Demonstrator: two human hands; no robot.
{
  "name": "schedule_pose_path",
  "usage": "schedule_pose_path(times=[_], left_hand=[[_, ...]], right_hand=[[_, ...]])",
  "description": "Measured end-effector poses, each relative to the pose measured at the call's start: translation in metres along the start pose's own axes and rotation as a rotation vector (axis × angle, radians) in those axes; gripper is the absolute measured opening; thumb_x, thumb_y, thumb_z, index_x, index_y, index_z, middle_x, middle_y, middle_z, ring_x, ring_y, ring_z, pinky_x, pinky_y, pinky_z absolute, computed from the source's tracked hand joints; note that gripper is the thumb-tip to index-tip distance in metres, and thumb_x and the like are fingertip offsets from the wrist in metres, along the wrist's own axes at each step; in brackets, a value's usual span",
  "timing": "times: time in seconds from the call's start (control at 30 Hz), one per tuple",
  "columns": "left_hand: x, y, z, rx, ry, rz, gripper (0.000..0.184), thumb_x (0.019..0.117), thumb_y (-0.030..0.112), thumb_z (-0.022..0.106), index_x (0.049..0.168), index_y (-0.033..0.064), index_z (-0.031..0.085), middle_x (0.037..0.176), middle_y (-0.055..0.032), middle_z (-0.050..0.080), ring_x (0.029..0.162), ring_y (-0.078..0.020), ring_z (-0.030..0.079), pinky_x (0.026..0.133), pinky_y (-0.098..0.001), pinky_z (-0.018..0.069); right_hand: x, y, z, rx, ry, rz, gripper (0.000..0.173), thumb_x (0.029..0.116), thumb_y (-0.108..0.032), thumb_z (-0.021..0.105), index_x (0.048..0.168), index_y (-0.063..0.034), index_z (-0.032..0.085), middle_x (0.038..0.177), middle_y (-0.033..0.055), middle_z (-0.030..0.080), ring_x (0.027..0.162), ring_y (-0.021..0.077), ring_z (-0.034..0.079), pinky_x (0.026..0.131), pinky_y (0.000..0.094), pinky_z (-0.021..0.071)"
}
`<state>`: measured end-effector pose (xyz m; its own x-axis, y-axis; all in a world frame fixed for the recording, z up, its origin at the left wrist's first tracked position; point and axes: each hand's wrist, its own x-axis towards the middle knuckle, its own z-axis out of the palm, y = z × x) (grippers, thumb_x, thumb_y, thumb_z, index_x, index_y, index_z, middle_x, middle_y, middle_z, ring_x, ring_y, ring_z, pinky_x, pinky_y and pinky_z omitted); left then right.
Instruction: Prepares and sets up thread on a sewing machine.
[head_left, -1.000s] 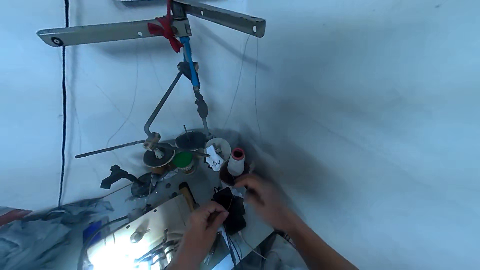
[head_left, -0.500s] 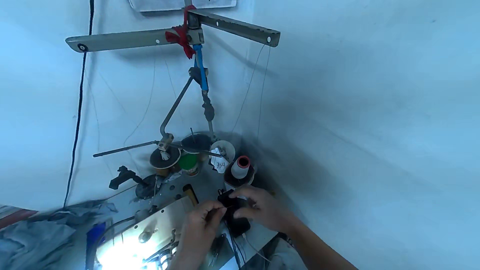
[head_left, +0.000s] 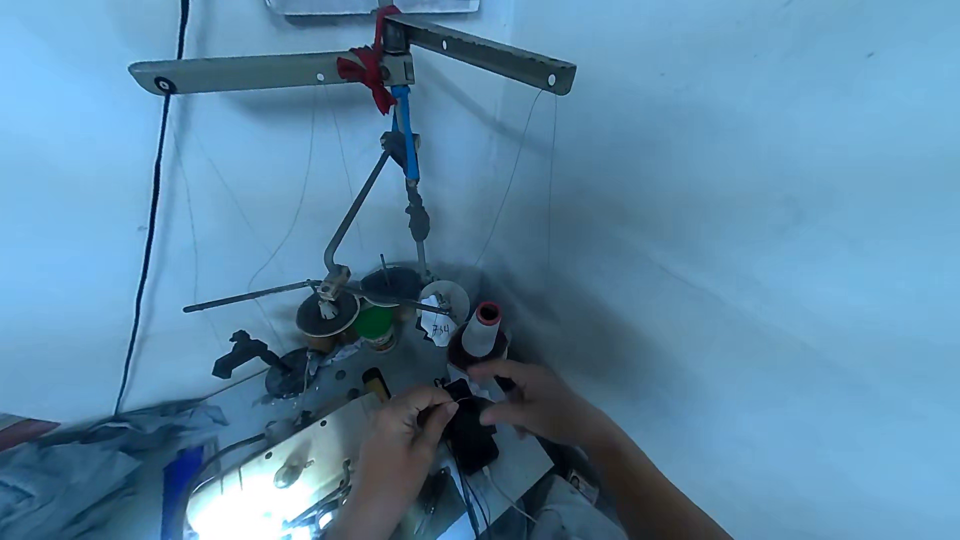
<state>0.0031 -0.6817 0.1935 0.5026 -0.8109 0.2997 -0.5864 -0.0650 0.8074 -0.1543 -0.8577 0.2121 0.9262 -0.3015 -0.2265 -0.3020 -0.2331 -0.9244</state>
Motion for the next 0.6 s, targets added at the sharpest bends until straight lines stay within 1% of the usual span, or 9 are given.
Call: schedule_pose_path(times=[0.03,0.07,0.13,0.17,0.23,0.37,0.47,0.53,0.6], left_hand=[[0.001,0.001,0.0,0.021,-0.017,0.009,0.017,0.0956,0.027,0.064,0.091,0.0162,0.076,0.08,0.01,0.068,0.068,0.0031,0.058,0.062,-0.0149,0.0491],[0.002,0.002,0.001,0.039,-0.032,0.021,0.017,0.0956,0.028,0.064,0.091,0.017,0.076,0.081,0.0105,0.068,0.068,0.003,0.059,0.062,-0.0156,0.0493],[0.003,0.003,0.001,0.059,-0.052,0.038,0.016,0.0955,0.029,0.064,0.091,0.0184,0.076,0.081,0.0114,0.067,0.068,0.0025,0.059,0.061,-0.0163,0.0496],[0.005,0.004,0.0,0.062,-0.052,0.043,0.016,0.0954,0.029,0.064,0.091,0.0187,0.075,0.081,0.0116,0.067,0.067,0.0025,0.059,0.06,-0.0159,0.0494],[0.007,0.005,-0.003,0.063,-0.033,0.038,0.015,0.0951,0.029,0.064,0.09,0.0185,0.075,0.08,0.0118,0.067,0.066,0.0027,0.058,0.059,-0.0157,0.0486],[0.004,-0.001,-0.012,0.01,0.061,0.016,0.015,0.0945,0.023,0.064,0.09,0.0124,0.074,0.079,0.0092,0.067,0.067,0.0045,0.058,0.061,-0.0131,0.0488],[-0.002,-0.009,-0.018,0.001,0.101,-0.026,0.015,0.0941,0.021,0.064,0.092,0.0091,0.074,0.08,0.0071,0.068,0.067,0.0055,0.058,0.06,-0.0119,0.0483],[-0.006,-0.01,-0.018,-0.01,0.081,-0.001,0.015,0.095,0.019,0.065,0.093,0.0061,0.073,0.08,0.0044,0.068,0.066,0.005,0.058,0.06,-0.0122,0.0486],[-0.005,-0.005,-0.014,-0.003,0.027,0.107,0.018,0.0967,0.018,0.063,0.093,0.0041,0.074,0.082,0.0007,0.069,0.069,0.003,0.06,0.063,-0.0133,0.0505]], right_hand=[[0.002,-0.001,0.005,0.037,0.005,-0.006,0.05,0.0968,-0.029,0.072,0.14,-0.0098,0.057,0.095,0.0043,0.068,0.059,0.0039,0.057,0.056,0.0215,0.0516],[0.003,-0.003,0.011,0.093,0.01,-0.04,0.047,0.0965,-0.026,0.071,0.138,-0.0075,0.058,0.09,0.004,0.069,0.061,0.005,0.061,0.058,0.0225,0.0542],[0.005,-0.008,0.02,0.179,0.012,-0.105,0.024,0.1001,-0.018,0.065,0.116,-0.0004,0.067,0.085,0.0008,0.07,0.065,0.0041,0.064,0.062,0.0215,0.0565],[0.007,-0.007,0.023,0.201,0.038,-0.12,0.017,0.1017,-0.016,0.063,0.105,-0.0004,0.07,0.076,-0.0029,0.068,0.06,0.001,0.061,0.057,0.0181,0.053],[0.006,-0.005,0.02,0.244,0.068,-0.128,0.019,0.1034,-0.013,0.059,0.094,-0.0022,0.071,0.067,-0.0071,0.062,0.054,-0.003,0.053,0.051,0.0133,0.0446],[-0.005,0.007,0.001,0.443,0.092,-0.147,0.018,0.1014,-0.015,0.057,0.091,-0.0092,0.07,0.063,-0.01,0.056,0.053,-0.0031,0.05,0.053,0.0145,0.0446],[-0.014,0.01,-0.017,0.669,0.34,-0.339,0.021,0.1018,-0.018,0.056,0.086,-0.0158,0.07,0.06,-0.0094,0.053,0.053,-0.0013,0.049,0.055,0.0173,0.0461],[-0.012,0.001,-0.025,0.778,0.523,-0.534,0.023,0.1058,-0.019,0.052,0.093,-0.0161,0.07,0.07,-0.0057,0.058,0.055,0.0,0.051,0.053,0.016,0.0484],[-0.003,-0.016,-0.03,0.792,0.675,-0.654,0.023,0.1078,-0.018,0.048,0.105,-0.0154,0.071,0.084,-0.0023,0.065,0.059,0.0018,0.056,0.055,0.0163,0.0518]])
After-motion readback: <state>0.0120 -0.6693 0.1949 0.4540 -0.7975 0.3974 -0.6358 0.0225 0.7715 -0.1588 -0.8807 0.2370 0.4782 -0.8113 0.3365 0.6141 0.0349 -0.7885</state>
